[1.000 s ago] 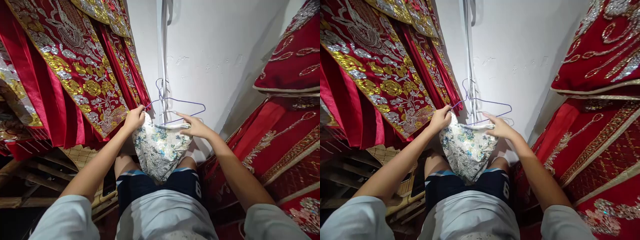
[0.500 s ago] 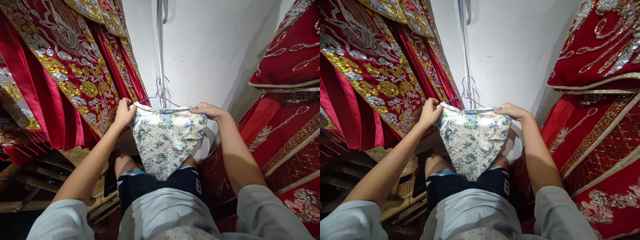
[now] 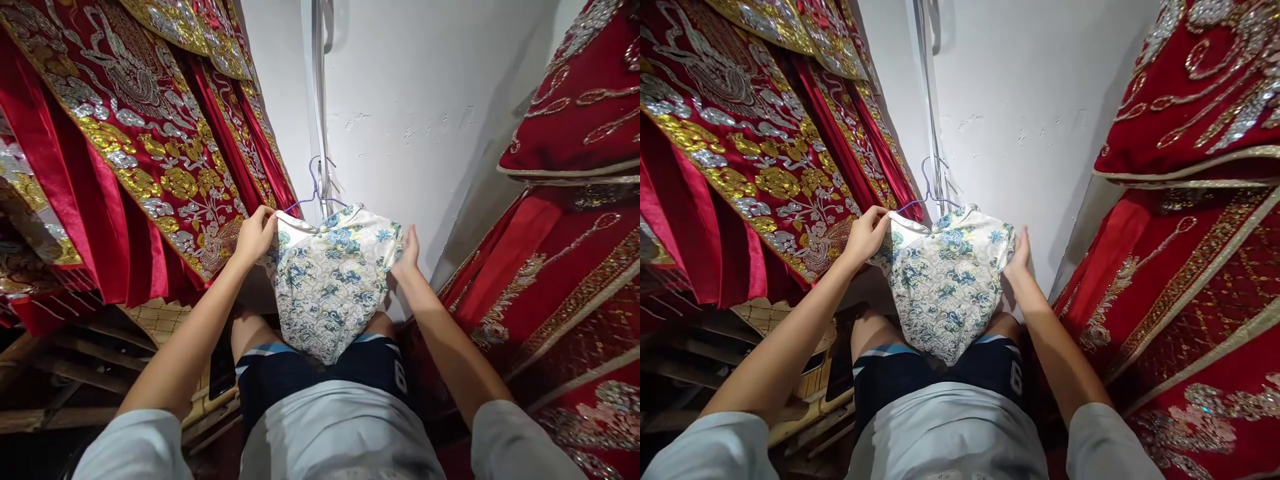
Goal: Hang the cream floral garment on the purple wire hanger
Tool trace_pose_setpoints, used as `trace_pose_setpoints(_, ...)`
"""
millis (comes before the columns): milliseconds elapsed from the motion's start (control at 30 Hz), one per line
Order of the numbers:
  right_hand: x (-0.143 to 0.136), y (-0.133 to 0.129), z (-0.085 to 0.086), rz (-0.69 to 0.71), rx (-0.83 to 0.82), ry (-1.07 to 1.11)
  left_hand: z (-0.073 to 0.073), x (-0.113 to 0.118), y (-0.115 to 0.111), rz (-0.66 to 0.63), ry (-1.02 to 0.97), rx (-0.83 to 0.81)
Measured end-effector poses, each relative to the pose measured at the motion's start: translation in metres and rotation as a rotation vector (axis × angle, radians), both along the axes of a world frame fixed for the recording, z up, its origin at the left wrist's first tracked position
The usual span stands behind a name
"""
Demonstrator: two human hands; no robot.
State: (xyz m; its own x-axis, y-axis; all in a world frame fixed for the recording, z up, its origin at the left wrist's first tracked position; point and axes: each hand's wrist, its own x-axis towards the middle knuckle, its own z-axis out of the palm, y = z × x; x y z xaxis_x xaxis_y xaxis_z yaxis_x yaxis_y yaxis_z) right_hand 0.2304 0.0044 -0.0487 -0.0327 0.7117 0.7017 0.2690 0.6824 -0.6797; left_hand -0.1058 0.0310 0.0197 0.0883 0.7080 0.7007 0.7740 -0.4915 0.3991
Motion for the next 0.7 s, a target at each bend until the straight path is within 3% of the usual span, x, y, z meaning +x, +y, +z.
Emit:
trace_pose_setpoints(67,0.003,0.007,0.001,-0.039,0.015,0.342,0.003,0.003,-0.004,0.026,-0.051,-0.018)
trace_pose_setpoints(133,0.005,0.017,0.014,-0.045,0.009,0.682,0.008,0.008,-0.007,0.031,-0.084,-0.009)
trace_pose_setpoints(200,0.005,0.025,0.037,-0.026,-0.027,0.763,0.014,0.012,-0.009,0.033,-0.095,0.029)
trace_pose_setpoints(300,-0.004,0.013,0.074,-0.032,-0.135,0.563,0.019,0.014,-0.005,0.045,-0.108,0.069)
trace_pose_setpoints(400,-0.024,-0.032,0.089,0.046,-0.199,0.280,0.015,0.013,0.004,0.009,-0.275,0.071)
trace_pose_setpoints(500,-0.042,-0.084,0.083,0.410,-0.159,-0.053,0.003,0.016,0.007,-0.087,-0.579,0.074)
trace_pose_setpoints(567,-0.050,-0.100,0.073,0.557,-0.113,-0.198,-0.003,0.024,0.001,-0.208,-0.779,0.097)
trace_pose_setpoints(633,-0.058,-0.096,0.062,0.486,-0.039,-0.207,-0.005,0.036,-0.009,-0.347,-0.912,0.093)
trace_pose_setpoints(700,-0.065,-0.077,0.049,0.296,0.033,-0.160,-0.004,0.050,-0.024,-0.507,-0.996,-0.020)
